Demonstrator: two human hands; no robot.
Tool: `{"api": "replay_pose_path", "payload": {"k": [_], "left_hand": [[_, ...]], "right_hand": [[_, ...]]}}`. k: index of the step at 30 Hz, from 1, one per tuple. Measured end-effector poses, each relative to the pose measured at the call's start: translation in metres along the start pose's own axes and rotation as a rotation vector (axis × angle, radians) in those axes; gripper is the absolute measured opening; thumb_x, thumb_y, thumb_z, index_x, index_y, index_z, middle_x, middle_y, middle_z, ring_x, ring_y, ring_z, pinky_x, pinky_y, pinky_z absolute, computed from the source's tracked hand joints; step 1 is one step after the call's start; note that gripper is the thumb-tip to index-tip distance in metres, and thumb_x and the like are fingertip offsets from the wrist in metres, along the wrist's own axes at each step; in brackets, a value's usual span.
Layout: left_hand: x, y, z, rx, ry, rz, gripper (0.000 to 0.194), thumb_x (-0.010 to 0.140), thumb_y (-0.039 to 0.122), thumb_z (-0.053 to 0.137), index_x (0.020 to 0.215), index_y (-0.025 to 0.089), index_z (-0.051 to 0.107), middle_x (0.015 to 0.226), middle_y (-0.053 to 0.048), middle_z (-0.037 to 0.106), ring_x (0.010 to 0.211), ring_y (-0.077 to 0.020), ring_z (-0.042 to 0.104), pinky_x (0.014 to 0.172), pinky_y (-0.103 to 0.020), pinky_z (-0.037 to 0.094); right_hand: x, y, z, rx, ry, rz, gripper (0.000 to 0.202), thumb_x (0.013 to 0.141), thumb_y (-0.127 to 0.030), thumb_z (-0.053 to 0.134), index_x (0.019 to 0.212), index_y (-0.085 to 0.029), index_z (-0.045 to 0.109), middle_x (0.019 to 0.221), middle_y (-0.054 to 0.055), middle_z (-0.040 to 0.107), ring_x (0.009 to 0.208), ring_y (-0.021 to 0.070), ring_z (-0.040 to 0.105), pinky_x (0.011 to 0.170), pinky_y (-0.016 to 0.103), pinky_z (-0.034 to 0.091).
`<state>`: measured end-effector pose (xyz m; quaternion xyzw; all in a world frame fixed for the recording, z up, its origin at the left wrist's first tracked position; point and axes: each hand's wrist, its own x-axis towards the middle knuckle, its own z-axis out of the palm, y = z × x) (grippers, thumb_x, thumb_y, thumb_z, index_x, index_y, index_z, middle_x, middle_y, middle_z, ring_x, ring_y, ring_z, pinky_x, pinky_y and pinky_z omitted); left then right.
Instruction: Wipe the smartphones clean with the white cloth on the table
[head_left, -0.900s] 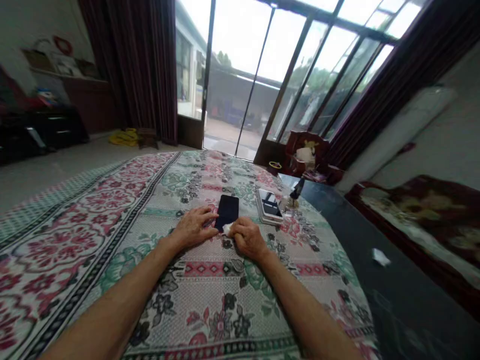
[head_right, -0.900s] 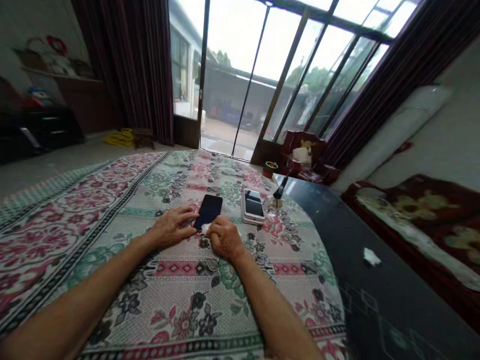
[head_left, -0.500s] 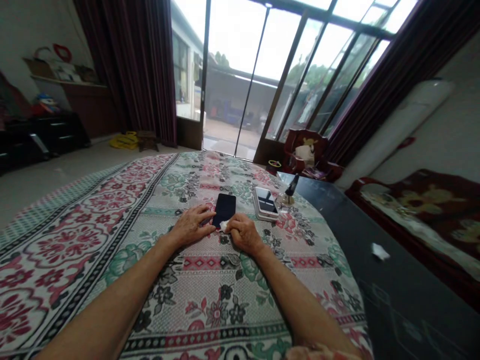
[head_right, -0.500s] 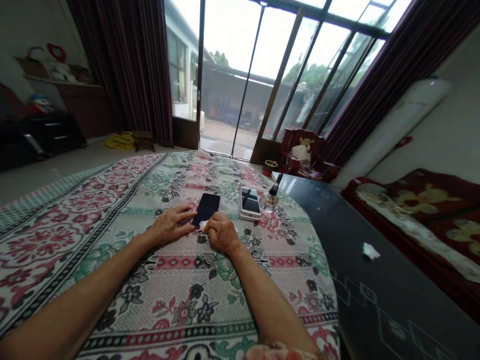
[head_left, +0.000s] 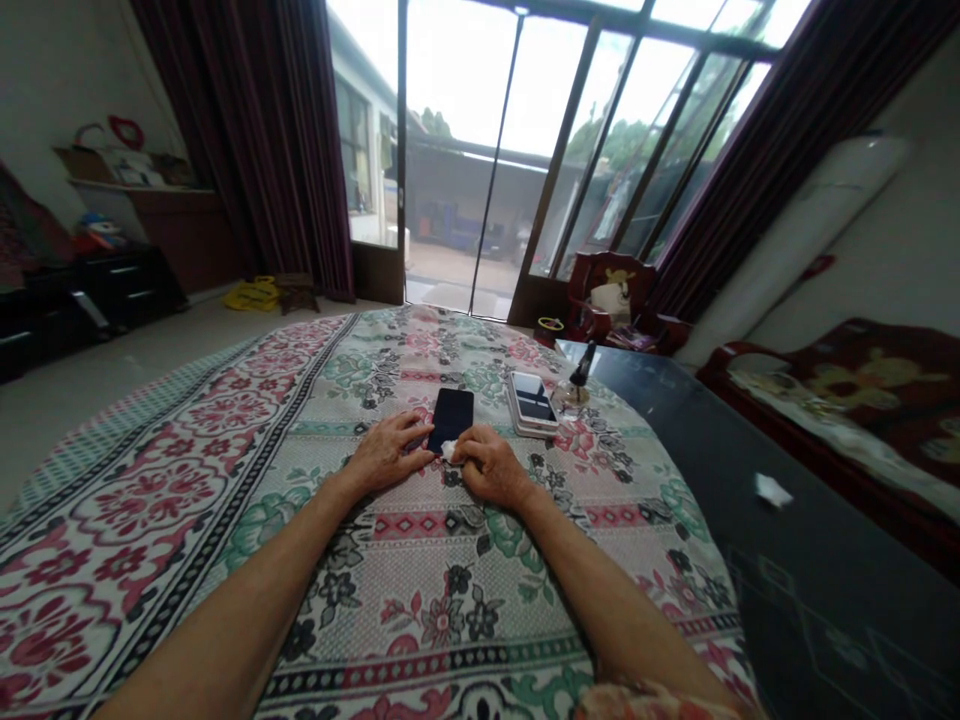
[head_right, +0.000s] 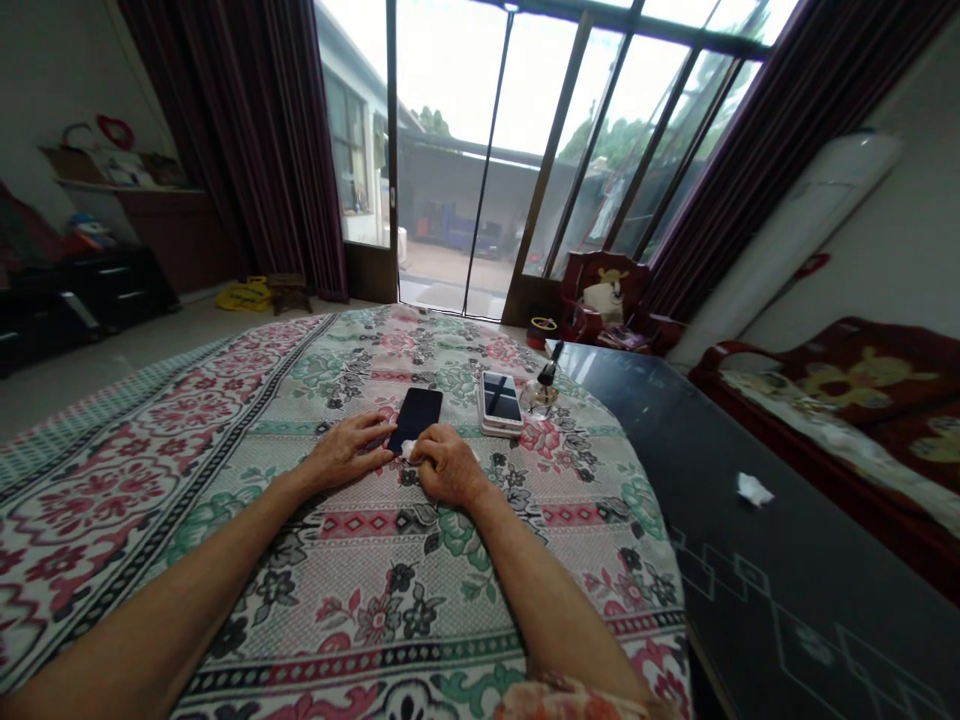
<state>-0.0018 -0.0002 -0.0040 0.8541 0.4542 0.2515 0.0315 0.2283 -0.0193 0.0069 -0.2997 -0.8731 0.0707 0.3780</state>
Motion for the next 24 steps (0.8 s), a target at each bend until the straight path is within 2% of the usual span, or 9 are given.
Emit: {"api": "replay_pose_path", "payload": {"k": [13, 16, 21, 24], "left_hand": [[0.0015, -0.0041, 0.0038, -0.042, 0.027, -0.001, 0.042, 0.082, 0.044, 0.061, 0.119, 0.025, 0.064, 0.130, -0.008, 0.056, 0.119, -0.0276, 0.052, 0.101, -0.043, 0.041], [0.0020, -0.0025, 0.0017, -0.042, 0.012, -0.005, 0.041, 0.082, 0.043, 0.061, 0.119, 0.026, 0.063, 0.129, -0.007, 0.056, 0.118, -0.0263, 0.052, 0.101, -0.042, 0.041], [0.0020, -0.0007, -0.0004, -0.033, 0.001, -0.018, 0.041, 0.083, 0.043, 0.060, 0.120, 0.026, 0.062, 0.131, -0.007, 0.055, 0.120, -0.0261, 0.051, 0.102, -0.042, 0.040], [0.0020, -0.0013, 0.0001, -0.037, -0.001, -0.024, 0.042, 0.083, 0.044, 0.060, 0.120, 0.025, 0.063, 0.130, -0.008, 0.055, 0.120, -0.0259, 0.051, 0.102, -0.041, 0.039]], "right_hand": [[-0.0005, -0.0014, -0.0007, -0.024, -0.019, -0.018, 0.029, 0.062, 0.002, 0.047, 0.076, -0.018, 0.062, 0.086, 0.005, 0.060, 0.085, 0.0182, 0.055, 0.081, 0.033, 0.043], [-0.0006, -0.0014, -0.0012, -0.014, -0.013, -0.019, 0.031, 0.064, 0.002, 0.047, 0.082, -0.018, 0.063, 0.088, 0.006, 0.062, 0.087, 0.0187, 0.055, 0.082, 0.033, 0.044], [-0.0001, 0.0000, 0.0021, -0.009, 0.136, 0.071, 0.032, 0.077, -0.001, 0.043, 0.096, -0.018, 0.063, 0.093, 0.008, 0.062, 0.091, 0.0191, 0.056, 0.083, 0.034, 0.046], [0.0040, 0.0035, 0.0048, -0.035, 0.169, 0.130, 0.031, 0.079, -0.002, 0.043, 0.096, -0.018, 0.063, 0.092, 0.008, 0.062, 0.091, 0.0199, 0.055, 0.084, 0.035, 0.046]]}}
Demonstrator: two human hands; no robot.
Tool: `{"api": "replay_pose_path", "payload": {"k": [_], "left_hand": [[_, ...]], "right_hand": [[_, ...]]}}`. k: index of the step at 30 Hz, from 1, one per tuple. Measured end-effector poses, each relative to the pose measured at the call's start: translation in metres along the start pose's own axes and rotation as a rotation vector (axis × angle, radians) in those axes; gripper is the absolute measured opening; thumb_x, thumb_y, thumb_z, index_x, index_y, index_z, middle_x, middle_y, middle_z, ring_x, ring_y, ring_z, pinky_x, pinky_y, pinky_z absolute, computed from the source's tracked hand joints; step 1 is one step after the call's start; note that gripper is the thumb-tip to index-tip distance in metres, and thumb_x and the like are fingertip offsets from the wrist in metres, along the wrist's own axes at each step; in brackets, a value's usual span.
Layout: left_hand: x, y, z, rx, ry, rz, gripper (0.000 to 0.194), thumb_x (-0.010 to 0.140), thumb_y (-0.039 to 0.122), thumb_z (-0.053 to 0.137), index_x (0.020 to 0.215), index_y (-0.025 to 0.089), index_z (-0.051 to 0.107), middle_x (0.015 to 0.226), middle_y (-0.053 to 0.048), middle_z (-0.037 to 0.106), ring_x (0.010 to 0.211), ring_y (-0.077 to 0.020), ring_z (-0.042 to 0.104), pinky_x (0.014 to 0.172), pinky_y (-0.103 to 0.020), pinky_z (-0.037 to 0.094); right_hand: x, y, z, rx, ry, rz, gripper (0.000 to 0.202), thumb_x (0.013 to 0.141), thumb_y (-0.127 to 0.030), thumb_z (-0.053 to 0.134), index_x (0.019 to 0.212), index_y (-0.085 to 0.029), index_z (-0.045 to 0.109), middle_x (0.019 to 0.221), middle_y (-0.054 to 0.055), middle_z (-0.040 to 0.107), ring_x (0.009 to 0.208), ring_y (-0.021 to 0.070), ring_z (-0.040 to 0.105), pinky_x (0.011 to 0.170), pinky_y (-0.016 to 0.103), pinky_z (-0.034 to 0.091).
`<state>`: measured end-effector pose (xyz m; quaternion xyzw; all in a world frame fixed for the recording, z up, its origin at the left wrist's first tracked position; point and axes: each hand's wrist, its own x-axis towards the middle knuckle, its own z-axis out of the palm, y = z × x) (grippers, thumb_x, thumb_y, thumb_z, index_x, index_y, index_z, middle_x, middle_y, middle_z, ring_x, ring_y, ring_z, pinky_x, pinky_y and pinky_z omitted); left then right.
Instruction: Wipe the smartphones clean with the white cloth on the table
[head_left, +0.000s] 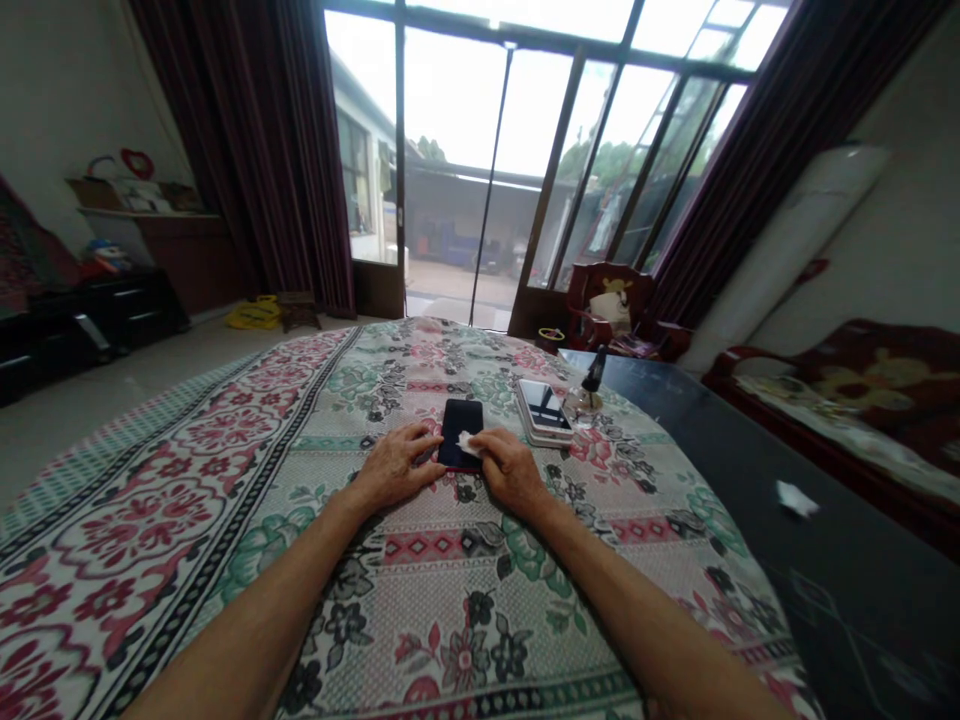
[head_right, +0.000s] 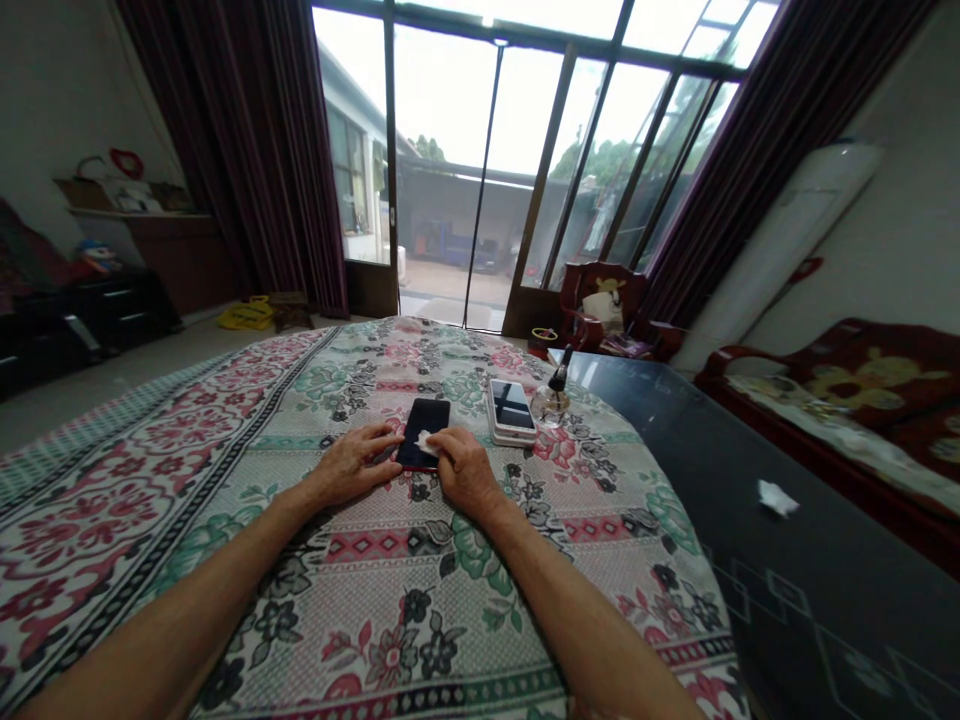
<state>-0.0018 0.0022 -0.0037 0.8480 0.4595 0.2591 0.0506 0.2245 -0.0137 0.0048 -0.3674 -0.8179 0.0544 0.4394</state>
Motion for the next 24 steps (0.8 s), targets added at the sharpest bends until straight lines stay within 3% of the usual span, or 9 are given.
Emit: {"api": "replay_pose_path", "payload": {"k": [10, 16, 24], "left_hand": [[0.002, -0.007, 0.005, -0.051, -0.003, -0.017, 0.042, 0.080, 0.043, 0.063, 0.119, 0.026, 0.064, 0.131, -0.007, 0.055, 0.119, -0.0265, 0.051, 0.103, -0.042, 0.039], [0.002, -0.005, 0.003, -0.043, -0.012, -0.023, 0.041, 0.080, 0.041, 0.063, 0.119, 0.027, 0.064, 0.131, -0.007, 0.055, 0.120, -0.0261, 0.051, 0.103, -0.042, 0.039], [0.000, -0.005, 0.003, -0.044, -0.014, -0.025, 0.043, 0.078, 0.040, 0.065, 0.119, 0.026, 0.064, 0.133, -0.007, 0.054, 0.123, -0.0273, 0.049, 0.103, -0.042, 0.038]], "right_hand": [[0.033, 0.020, 0.019, -0.171, -0.133, -0.003, 0.033, 0.076, 0.002, 0.048, 0.095, -0.017, 0.069, 0.096, 0.009, 0.063, 0.092, 0.0206, 0.053, 0.087, 0.036, 0.044], [0.030, 0.010, 0.016, -0.176, -0.249, -0.065, 0.034, 0.076, 0.001, 0.050, 0.091, -0.019, 0.073, 0.095, 0.007, 0.067, 0.088, 0.0183, 0.055, 0.084, 0.034, 0.043], [0.022, -0.004, 0.012, -0.081, -0.223, -0.134, 0.025, 0.074, -0.002, 0.053, 0.076, -0.019, 0.072, 0.081, 0.004, 0.066, 0.077, 0.0159, 0.057, 0.077, 0.031, 0.045]]}}
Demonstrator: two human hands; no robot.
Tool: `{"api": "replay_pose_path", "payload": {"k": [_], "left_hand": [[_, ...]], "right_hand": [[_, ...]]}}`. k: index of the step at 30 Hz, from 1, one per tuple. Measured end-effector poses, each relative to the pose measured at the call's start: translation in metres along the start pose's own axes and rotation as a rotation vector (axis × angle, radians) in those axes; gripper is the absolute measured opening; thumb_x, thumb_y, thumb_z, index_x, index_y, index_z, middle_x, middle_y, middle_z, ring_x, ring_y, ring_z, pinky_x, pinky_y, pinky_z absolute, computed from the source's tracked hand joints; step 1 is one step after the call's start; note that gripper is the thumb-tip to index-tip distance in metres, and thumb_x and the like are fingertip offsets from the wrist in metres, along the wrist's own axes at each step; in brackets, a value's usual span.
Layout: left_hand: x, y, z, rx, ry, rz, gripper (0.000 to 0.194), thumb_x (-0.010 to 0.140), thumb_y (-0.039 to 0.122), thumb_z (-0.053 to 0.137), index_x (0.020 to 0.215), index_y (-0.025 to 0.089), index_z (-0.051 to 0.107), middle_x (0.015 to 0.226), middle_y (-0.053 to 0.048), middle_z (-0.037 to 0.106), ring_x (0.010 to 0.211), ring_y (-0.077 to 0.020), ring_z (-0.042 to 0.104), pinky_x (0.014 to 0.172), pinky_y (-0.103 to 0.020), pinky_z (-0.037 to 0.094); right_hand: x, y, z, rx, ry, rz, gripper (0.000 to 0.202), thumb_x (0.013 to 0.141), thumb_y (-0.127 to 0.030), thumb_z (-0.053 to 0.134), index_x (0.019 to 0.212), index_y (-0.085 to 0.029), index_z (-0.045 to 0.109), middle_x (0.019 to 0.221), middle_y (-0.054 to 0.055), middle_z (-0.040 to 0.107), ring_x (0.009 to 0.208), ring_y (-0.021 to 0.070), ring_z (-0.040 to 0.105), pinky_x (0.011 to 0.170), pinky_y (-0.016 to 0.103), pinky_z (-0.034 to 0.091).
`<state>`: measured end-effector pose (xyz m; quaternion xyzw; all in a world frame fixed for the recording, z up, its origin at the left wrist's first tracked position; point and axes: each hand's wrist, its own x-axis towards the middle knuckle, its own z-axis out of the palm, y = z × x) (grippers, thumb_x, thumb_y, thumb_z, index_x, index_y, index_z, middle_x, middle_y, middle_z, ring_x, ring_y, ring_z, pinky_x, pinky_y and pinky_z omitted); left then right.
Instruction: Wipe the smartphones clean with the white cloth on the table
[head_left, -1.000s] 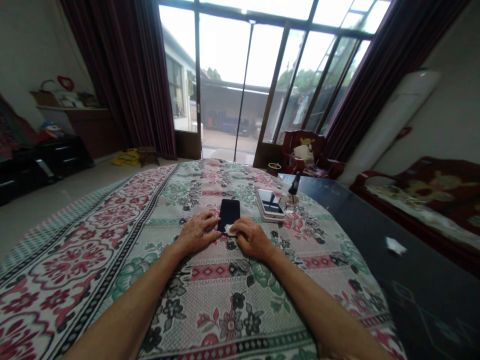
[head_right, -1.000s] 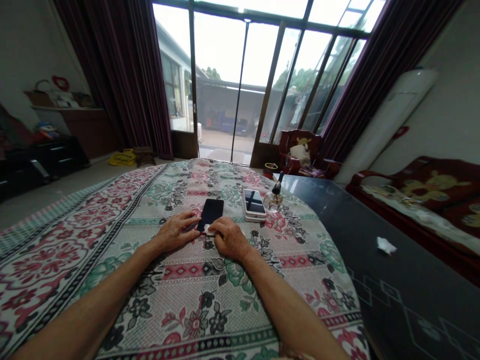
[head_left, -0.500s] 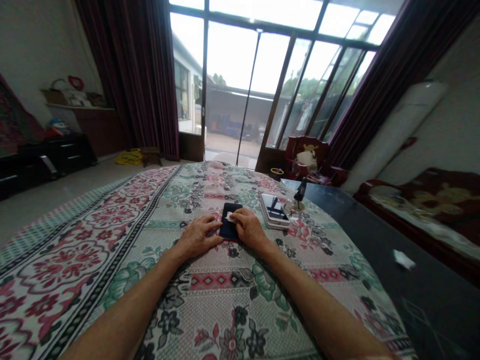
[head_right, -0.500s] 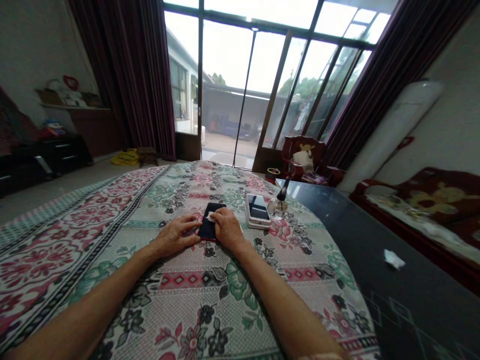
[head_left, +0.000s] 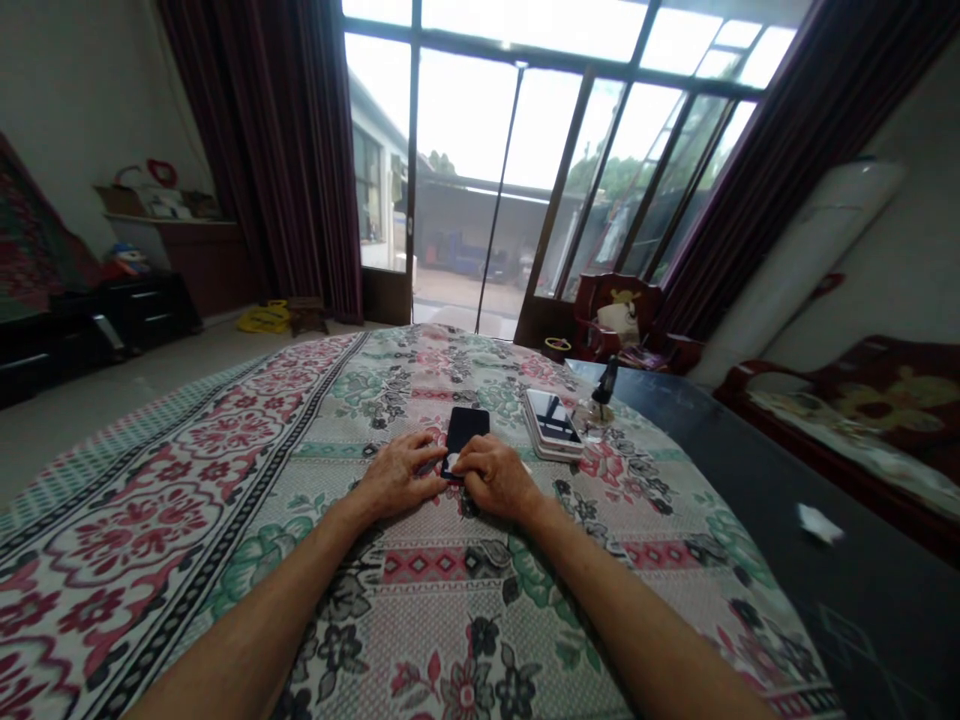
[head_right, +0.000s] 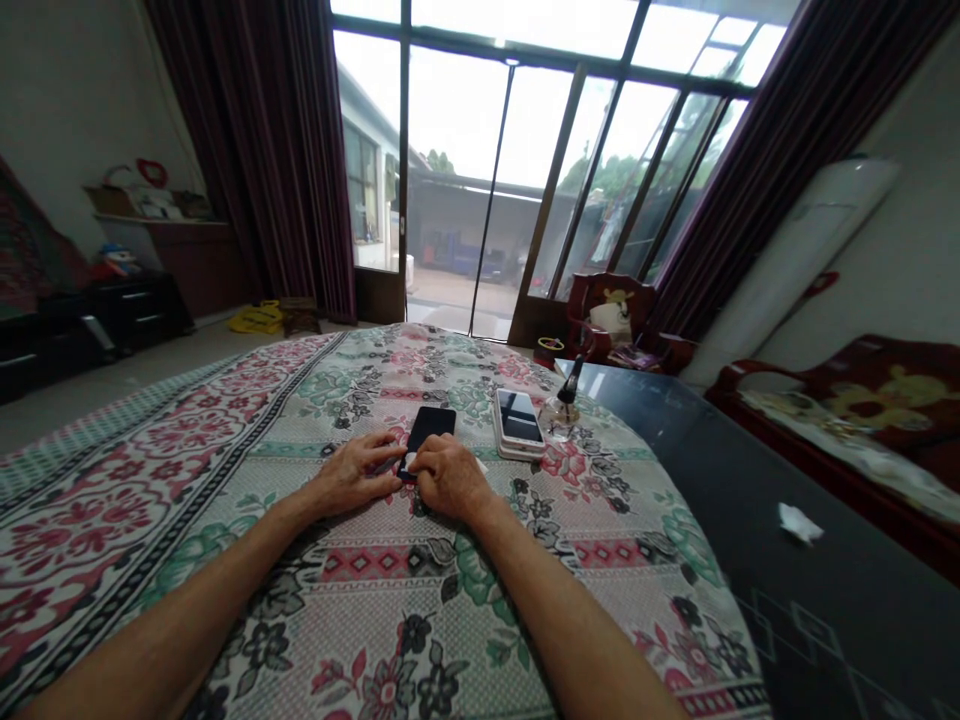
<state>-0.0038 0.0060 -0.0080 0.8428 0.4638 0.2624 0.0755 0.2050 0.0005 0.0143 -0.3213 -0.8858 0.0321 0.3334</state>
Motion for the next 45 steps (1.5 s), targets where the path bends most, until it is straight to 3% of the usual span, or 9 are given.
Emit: {"api": "replay_pose_path", "payload": {"k": [13, 18, 21, 25, 31, 36, 42, 45], "left_hand": [[0.000, 0.002, -0.002, 0.023, 0.019, 0.026, 0.039, 0.078, 0.031, 0.064, 0.117, 0.026, 0.065, 0.132, -0.006, 0.056, 0.120, -0.0250, 0.052, 0.102, -0.039, 0.040], [0.001, 0.003, -0.003, -0.004, 0.014, 0.032, 0.039, 0.077, 0.033, 0.065, 0.116, 0.027, 0.066, 0.131, -0.006, 0.057, 0.121, -0.0258, 0.052, 0.101, -0.040, 0.041], [0.000, 0.002, -0.002, 0.002, 0.006, 0.023, 0.040, 0.078, 0.034, 0.064, 0.118, 0.029, 0.064, 0.132, -0.005, 0.056, 0.121, -0.0253, 0.051, 0.102, -0.041, 0.040], [0.000, 0.002, -0.001, 0.018, 0.002, -0.003, 0.040, 0.081, 0.039, 0.061, 0.120, 0.030, 0.063, 0.135, -0.006, 0.053, 0.121, -0.0265, 0.051, 0.103, -0.043, 0.039], [0.000, 0.005, -0.002, 0.019, -0.004, -0.016, 0.041, 0.080, 0.042, 0.062, 0.119, 0.028, 0.064, 0.134, -0.007, 0.053, 0.118, -0.0269, 0.052, 0.101, -0.043, 0.040], [0.000, 0.005, -0.002, 0.017, -0.002, -0.025, 0.041, 0.080, 0.041, 0.062, 0.119, 0.029, 0.063, 0.134, -0.006, 0.053, 0.120, -0.0272, 0.051, 0.102, -0.043, 0.039], [0.000, 0.003, -0.001, 0.016, -0.001, -0.005, 0.043, 0.079, 0.041, 0.063, 0.120, 0.028, 0.063, 0.134, -0.006, 0.053, 0.121, -0.0266, 0.050, 0.103, -0.041, 0.039], [0.001, 0.004, -0.003, 0.008, -0.021, -0.010, 0.043, 0.080, 0.042, 0.062, 0.119, 0.026, 0.064, 0.135, -0.007, 0.052, 0.122, -0.0254, 0.050, 0.103, -0.040, 0.038]], "right_hand": [[0.001, -0.007, 0.002, 0.048, -0.032, -0.016, 0.025, 0.068, 0.000, 0.053, 0.065, -0.019, 0.069, 0.072, 0.003, 0.062, 0.072, 0.0148, 0.055, 0.069, 0.027, 0.043], [0.001, -0.007, -0.004, 0.241, -0.053, 0.067, 0.028, 0.067, 0.000, 0.049, 0.063, -0.019, 0.069, 0.069, 0.000, 0.064, 0.066, 0.0118, 0.058, 0.064, 0.023, 0.045], [0.005, -0.003, -0.007, 0.310, 0.089, 0.165, 0.029, 0.068, -0.001, 0.047, 0.067, -0.019, 0.070, 0.073, 0.001, 0.067, 0.069, 0.0127, 0.061, 0.066, 0.023, 0.048], [0.021, 0.013, -0.003, 0.129, 0.305, 0.228, 0.031, 0.072, -0.002, 0.047, 0.080, -0.020, 0.071, 0.084, 0.004, 0.068, 0.082, 0.0168, 0.062, 0.078, 0.030, 0.049], [0.046, 0.043, 0.012, -0.087, 0.138, 0.274, 0.032, 0.073, 0.001, 0.050, 0.087, -0.018, 0.071, 0.091, 0.008, 0.070, 0.087, 0.0204, 0.061, 0.084, 0.034, 0.046], [0.039, 0.041, 0.020, -0.109, -0.005, 0.151, 0.034, 0.073, 0.002, 0.051, 0.088, -0.019, 0.073, 0.093, 0.007, 0.070, 0.089, 0.0196, 0.061, 0.087, 0.034, 0.044], [0.010, 0.012, -0.003, -0.001, -0.047, 0.131, 0.034, 0.071, 0.000, 0.049, 0.083, -0.019, 0.074, 0.087, 0.005, 0.070, 0.083, 0.0165, 0.061, 0.082, 0.031, 0.045], [0.000, 0.004, -0.022, 0.103, -0.092, 0.308, 0.030, 0.068, -0.003, 0.049, 0.075, -0.019, 0.074, 0.081, 0.003, 0.071, 0.075, 0.0142, 0.062, 0.074, 0.025, 0.046]]}}
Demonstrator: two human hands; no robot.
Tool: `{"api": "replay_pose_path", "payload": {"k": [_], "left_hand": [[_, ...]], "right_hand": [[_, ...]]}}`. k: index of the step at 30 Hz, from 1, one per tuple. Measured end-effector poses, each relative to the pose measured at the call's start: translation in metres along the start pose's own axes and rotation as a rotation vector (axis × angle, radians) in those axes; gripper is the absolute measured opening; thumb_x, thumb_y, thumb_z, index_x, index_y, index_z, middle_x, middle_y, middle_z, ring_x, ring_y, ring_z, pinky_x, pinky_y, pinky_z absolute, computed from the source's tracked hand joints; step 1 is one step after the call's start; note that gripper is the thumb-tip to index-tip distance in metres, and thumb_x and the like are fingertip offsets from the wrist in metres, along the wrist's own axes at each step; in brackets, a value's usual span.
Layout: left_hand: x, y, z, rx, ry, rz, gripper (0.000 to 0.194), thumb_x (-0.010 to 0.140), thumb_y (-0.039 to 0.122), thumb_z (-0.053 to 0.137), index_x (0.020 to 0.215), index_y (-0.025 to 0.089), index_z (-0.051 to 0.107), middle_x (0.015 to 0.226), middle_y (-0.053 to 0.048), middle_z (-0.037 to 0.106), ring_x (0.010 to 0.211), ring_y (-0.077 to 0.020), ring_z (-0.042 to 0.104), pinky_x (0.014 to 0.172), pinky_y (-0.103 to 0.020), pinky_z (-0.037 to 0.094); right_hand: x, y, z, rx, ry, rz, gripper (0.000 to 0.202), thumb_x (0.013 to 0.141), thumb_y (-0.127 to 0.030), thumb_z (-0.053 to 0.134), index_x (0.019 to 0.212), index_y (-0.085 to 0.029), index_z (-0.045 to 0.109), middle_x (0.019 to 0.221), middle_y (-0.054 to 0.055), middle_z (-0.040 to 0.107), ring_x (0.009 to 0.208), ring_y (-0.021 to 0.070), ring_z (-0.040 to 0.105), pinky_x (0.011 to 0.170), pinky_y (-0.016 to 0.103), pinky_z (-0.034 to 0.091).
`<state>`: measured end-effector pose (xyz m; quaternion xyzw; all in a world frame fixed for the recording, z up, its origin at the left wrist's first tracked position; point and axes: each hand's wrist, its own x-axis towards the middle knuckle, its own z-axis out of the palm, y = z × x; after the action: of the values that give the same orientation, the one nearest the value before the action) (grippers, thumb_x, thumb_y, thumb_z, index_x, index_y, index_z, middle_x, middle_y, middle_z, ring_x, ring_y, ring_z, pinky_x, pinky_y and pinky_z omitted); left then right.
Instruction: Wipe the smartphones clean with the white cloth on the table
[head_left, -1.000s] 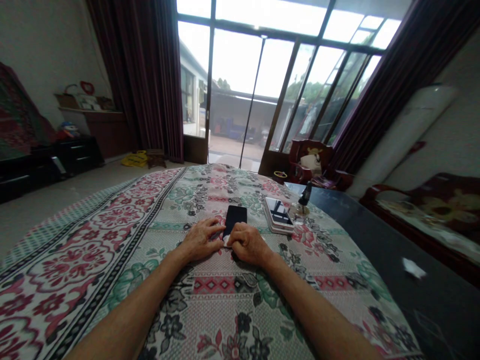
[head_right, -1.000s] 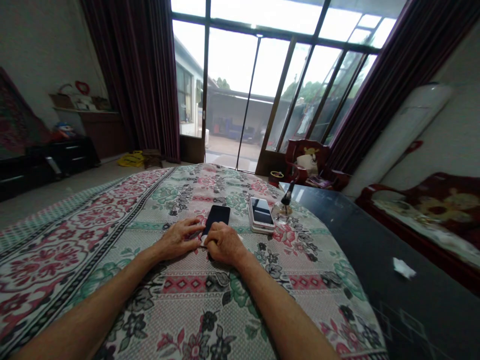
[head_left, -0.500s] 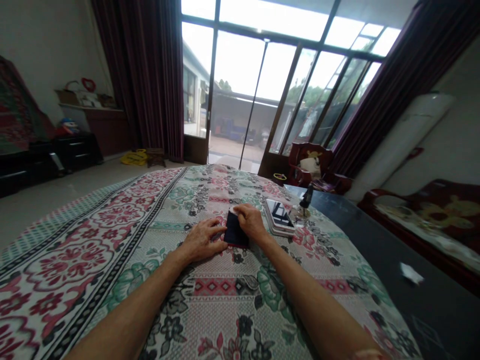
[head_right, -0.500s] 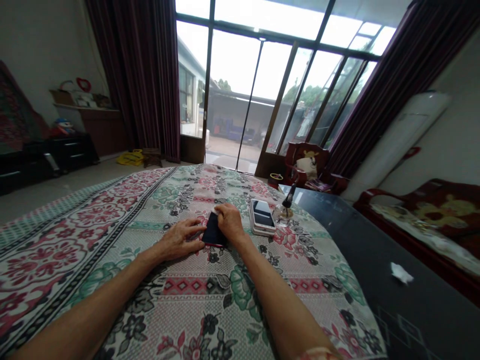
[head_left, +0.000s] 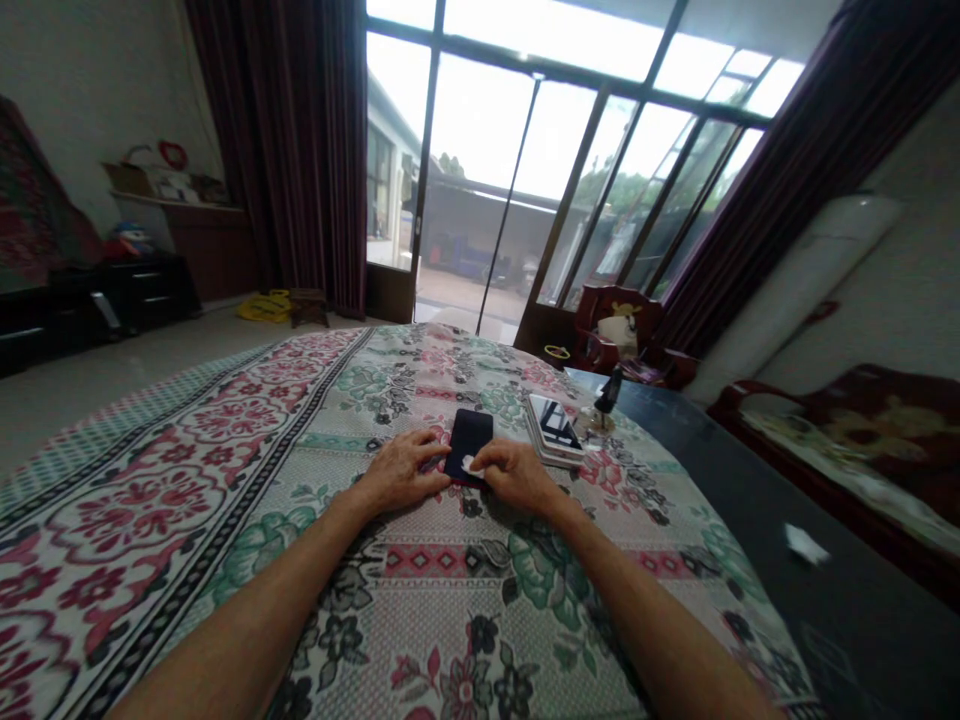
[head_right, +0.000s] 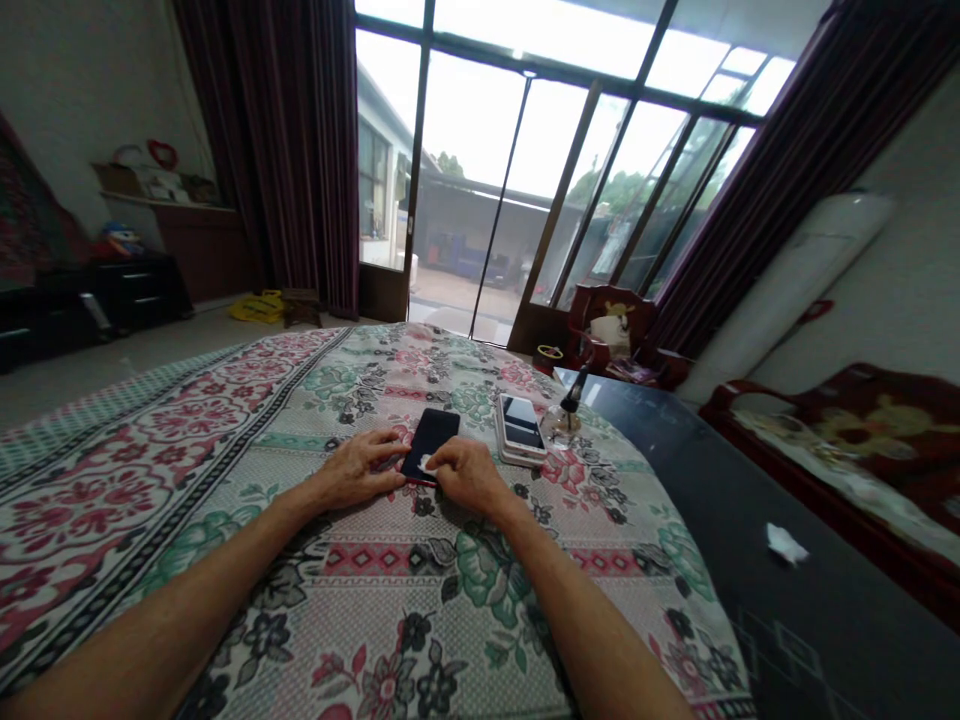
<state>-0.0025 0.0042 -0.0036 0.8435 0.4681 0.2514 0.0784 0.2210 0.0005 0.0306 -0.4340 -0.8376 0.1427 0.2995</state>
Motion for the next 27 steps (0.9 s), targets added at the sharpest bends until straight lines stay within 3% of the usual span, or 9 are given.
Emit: {"api": "replay_pose_path", "payload": {"k": [4, 7, 14, 20, 27], "left_hand": [[0.000, 0.002, -0.003, 0.009, -0.026, 0.001, 0.043, 0.081, 0.042, 0.061, 0.120, 0.026, 0.063, 0.135, -0.007, 0.052, 0.122, -0.0244, 0.050, 0.103, -0.039, 0.037], [0.001, 0.001, -0.003, 0.012, -0.026, 0.007, 0.042, 0.082, 0.043, 0.060, 0.120, 0.026, 0.063, 0.134, -0.007, 0.053, 0.122, -0.0245, 0.049, 0.103, -0.040, 0.037], [0.000, 0.002, -0.005, 0.028, -0.030, 0.039, 0.041, 0.085, 0.042, 0.056, 0.122, 0.024, 0.061, 0.134, -0.008, 0.053, 0.120, -0.0262, 0.051, 0.103, -0.041, 0.038], [0.000, 0.002, -0.007, 0.049, -0.050, 0.053, 0.043, 0.086, 0.043, 0.055, 0.123, 0.023, 0.061, 0.134, -0.010, 0.052, 0.120, -0.0264, 0.050, 0.102, -0.040, 0.038], [0.000, 0.003, -0.008, 0.055, -0.036, 0.040, 0.042, 0.084, 0.042, 0.057, 0.122, 0.024, 0.061, 0.132, -0.008, 0.054, 0.120, -0.0247, 0.051, 0.102, -0.039, 0.038]], "right_hand": [[-0.002, -0.004, -0.017, 0.020, 0.025, 0.346, 0.027, 0.070, -0.011, 0.049, 0.075, -0.016, 0.075, 0.071, 0.003, 0.071, 0.062, 0.0132, 0.059, 0.058, 0.022, 0.041], [0.001, -0.008, -0.020, 0.010, -0.029, 0.444, 0.027, 0.073, -0.016, 0.049, 0.078, -0.015, 0.076, 0.064, 0.002, 0.069, 0.053, 0.0122, 0.053, 0.050, 0.022, 0.035], [-0.001, -0.013, -0.020, 0.029, -0.060, 0.428, 0.035, 0.067, -0.012, 0.047, 0.085, -0.015, 0.076, 0.071, 0.004, 0.071, 0.057, 0.0123, 0.056, 0.055, 0.022, 0.038], [-0.002, -0.009, -0.018, 0.068, -0.048, 0.474, 0.035, 0.068, -0.014, 0.048, 0.089, -0.013, 0.076, 0.064, 0.004, 0.069, 0.048, 0.0106, 0.050, 0.051, 0.022, 0.036], [-0.002, -0.009, -0.019, 0.017, -0.066, 0.433, 0.029, 0.074, -0.019, 0.052, 0.089, -0.015, 0.076, 0.069, 0.004, 0.071, 0.055, 0.0130, 0.057, 0.058, 0.024, 0.042]]}}
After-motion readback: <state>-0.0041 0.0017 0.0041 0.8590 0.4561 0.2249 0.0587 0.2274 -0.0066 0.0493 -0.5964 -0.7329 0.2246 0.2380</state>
